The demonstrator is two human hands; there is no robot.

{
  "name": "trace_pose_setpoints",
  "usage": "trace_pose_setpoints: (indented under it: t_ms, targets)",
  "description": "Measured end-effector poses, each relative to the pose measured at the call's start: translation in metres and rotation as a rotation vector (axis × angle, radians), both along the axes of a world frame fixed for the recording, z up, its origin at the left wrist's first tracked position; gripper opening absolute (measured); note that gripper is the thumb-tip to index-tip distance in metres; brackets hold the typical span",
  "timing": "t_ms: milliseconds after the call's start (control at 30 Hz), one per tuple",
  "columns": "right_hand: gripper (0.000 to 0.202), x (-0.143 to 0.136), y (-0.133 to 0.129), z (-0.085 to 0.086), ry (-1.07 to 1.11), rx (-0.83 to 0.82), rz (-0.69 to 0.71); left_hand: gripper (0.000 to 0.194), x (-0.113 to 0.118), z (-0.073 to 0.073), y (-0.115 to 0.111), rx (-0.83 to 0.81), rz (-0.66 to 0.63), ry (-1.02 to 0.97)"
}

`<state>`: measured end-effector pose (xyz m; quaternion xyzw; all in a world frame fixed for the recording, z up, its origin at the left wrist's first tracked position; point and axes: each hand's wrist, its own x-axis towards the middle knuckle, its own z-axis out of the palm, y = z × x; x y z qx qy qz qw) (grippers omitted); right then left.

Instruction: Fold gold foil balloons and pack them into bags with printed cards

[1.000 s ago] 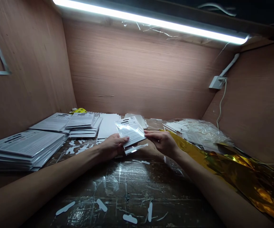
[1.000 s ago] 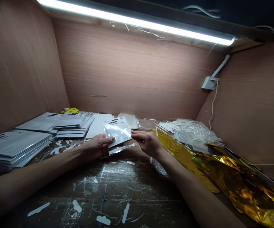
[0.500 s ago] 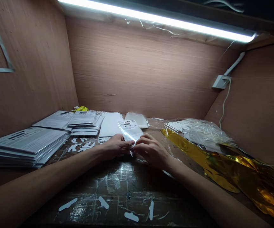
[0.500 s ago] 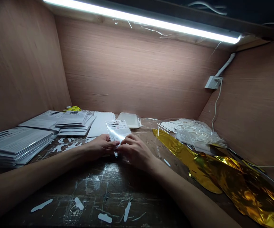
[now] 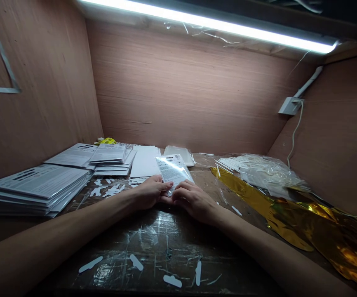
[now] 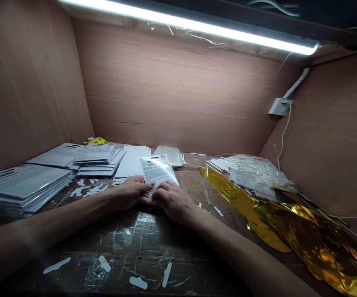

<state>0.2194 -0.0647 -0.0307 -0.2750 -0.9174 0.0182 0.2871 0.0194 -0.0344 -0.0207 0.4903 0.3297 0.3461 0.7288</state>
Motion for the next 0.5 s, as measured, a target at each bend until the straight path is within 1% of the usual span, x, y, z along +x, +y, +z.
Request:
trace_pose_setpoints:
  t_ms: [133, 233, 333, 367, 433, 500]
  targets:
    - [0.008, -0.001, -0.001, -0.003, -0.082, 0.028, -0.003, 0.011, 0.004, -0.001, -0.004, -0.009, 0.053, 0.043]
    - [0.011, -0.003, -0.004, -0.004, -0.191, 0.103, -0.037, 0.016, 0.007, 0.001, -0.008, -0.034, 0.079, 0.045]
    - [0.014, -0.005, -0.006, -0.005, -0.249, 0.178, -0.080, 0.015, 0.006, 0.006, -0.007, -0.063, 0.082, 0.018]
    - [0.014, -0.006, -0.006, -0.004, -0.232, 0.186, -0.084, 0.014, 0.006, 0.007, -0.005, -0.075, 0.087, 0.006]
    - [0.013, -0.003, -0.004, -0.001, -0.130, 0.156, -0.101, 0.013, 0.004, 0.009, -0.002, -0.095, 0.098, -0.009]
    - [0.009, 0.005, 0.001, 0.005, 0.054, 0.050, -0.166, 0.013, 0.001, 0.011, 0.002, -0.119, 0.108, -0.006]
